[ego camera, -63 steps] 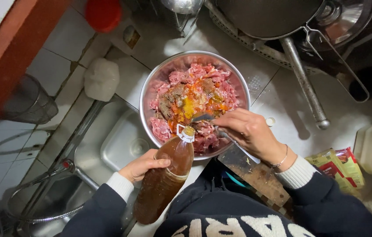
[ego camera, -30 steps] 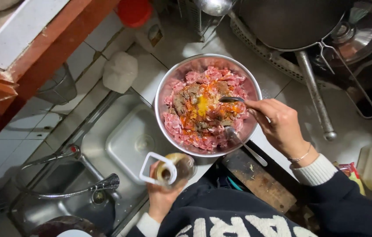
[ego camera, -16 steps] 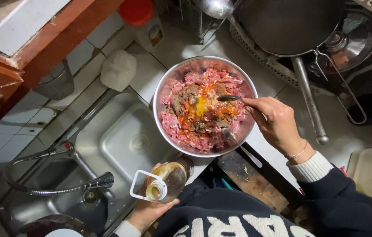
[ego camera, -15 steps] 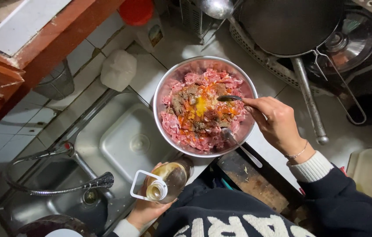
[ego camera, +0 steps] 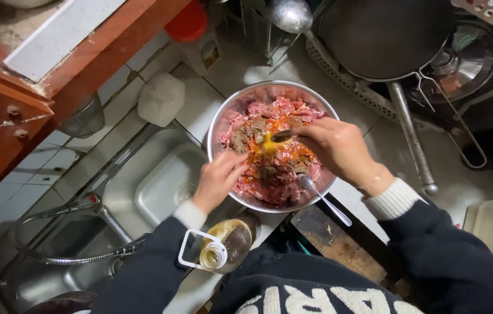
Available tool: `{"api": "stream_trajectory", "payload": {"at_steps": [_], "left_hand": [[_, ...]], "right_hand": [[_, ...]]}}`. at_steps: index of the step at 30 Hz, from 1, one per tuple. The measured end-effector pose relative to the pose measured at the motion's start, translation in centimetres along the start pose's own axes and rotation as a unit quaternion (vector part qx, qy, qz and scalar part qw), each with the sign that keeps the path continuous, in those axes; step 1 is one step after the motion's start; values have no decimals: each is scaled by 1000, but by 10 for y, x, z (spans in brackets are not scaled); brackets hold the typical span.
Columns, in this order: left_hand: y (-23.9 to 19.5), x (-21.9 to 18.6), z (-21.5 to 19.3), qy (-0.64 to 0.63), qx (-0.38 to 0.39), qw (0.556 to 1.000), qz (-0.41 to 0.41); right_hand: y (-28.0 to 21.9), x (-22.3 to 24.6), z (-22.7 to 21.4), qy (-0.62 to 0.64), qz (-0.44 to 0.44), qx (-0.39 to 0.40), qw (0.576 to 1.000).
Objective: Adding liquid seasoning and various powdered spices from packets into a bowl containing ground meat and eggs.
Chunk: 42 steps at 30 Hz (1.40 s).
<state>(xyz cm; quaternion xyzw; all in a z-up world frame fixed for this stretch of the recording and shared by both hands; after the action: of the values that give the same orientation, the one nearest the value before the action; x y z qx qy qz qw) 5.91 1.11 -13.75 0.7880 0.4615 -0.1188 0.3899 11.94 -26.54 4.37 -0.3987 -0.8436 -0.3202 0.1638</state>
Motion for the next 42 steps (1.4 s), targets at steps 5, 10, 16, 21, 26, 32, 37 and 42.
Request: {"api": "stream_trajectory", "payload": {"at_steps": [5, 10, 16, 21, 26, 32, 37, 42], "left_hand": [[87, -17, 15, -76, -20, 990, 116], [108, -10, 19, -75, -12, 987, 144], [106, 21, 23, -81, -79, 990, 85], [112, 29, 22, -88, -111, 990, -14], [122, 14, 18, -81, -83, 993, 0], [115, 27, 25, -61, -60, 996, 8], [113, 24, 26, -57, -44, 997, 15], [113, 20, 11, -40, -52, 997, 31]], "right_hand": [[14, 7, 39, -11, -43, 35, 998], [-27, -10, 39, 52, 55, 65, 995], [-173, -57, 58, -146, 376, 281, 871], [-198, -57, 67, -121, 433, 250, 858], [-120, -4, 25, -92, 429, 215, 873], [-72, 16, 38, 8, 372, 119, 921], [-74, 6, 69, 23, 339, 68, 938], [-93, 10, 63, 43, 394, 125, 909]]}}
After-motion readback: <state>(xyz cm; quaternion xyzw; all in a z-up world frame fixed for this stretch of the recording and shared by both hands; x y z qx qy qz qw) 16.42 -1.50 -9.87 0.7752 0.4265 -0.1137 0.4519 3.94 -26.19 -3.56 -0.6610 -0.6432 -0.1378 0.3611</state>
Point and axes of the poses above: each hand's wrist, its own y-axis towards the middle knuckle, its own z-axis out of the palm, x = y × z, the point moved 4 cm from there along y, towards the middle knuckle, and after that the axes turned 7 degrees about z, right-handed, at the moved point
